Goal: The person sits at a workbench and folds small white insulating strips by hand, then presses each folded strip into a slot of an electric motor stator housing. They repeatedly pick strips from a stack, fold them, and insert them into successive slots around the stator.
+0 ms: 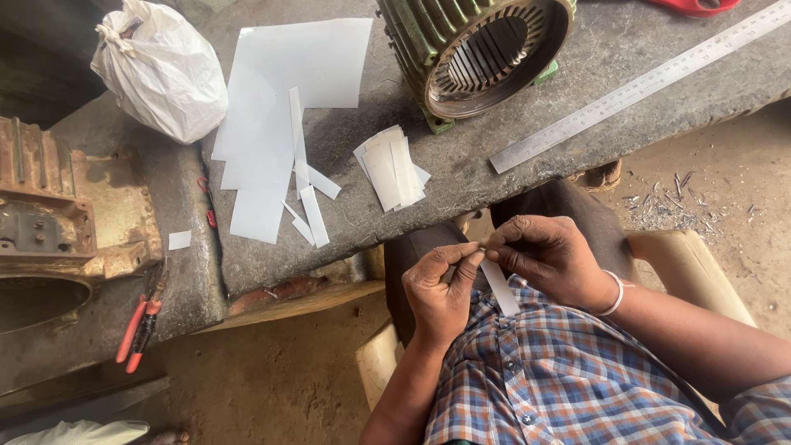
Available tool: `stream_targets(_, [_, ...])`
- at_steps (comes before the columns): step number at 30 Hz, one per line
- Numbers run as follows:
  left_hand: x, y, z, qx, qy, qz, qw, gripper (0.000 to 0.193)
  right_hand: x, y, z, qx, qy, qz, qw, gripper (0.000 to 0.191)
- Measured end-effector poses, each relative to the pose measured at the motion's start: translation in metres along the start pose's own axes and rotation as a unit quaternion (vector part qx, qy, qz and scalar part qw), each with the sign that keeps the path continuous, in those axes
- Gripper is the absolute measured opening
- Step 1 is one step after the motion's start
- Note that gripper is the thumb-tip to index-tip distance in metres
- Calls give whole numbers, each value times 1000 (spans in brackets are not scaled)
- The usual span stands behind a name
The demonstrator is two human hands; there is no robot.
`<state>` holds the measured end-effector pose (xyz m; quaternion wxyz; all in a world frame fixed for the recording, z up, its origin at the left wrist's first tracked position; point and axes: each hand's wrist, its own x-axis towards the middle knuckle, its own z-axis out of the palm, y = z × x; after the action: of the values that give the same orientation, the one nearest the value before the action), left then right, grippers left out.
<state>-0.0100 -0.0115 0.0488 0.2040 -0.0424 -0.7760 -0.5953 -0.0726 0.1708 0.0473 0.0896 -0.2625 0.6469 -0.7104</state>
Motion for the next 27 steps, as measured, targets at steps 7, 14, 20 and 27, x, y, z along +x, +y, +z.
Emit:
stream_targets(7, [-6, -6, 3, -76, -19, -19, 997, 15, 1, -1, -4, -107, 8, -125, 986, 8])
stream_targets(14, [-5, -3, 2, -57, -8, -44, 997, 15, 2, -5, 0, -124, 22, -48, 991, 15])
stream_targets(20, [-1, 6, 2, 55, -1, 57, 997, 13, 4, -4, -1, -94, 10, -7, 996, 19])
stream_targets(27, [1, 6, 2, 65, -5, 72, 995, 11, 4, -3, 0, -133, 20, -85, 987, 13])
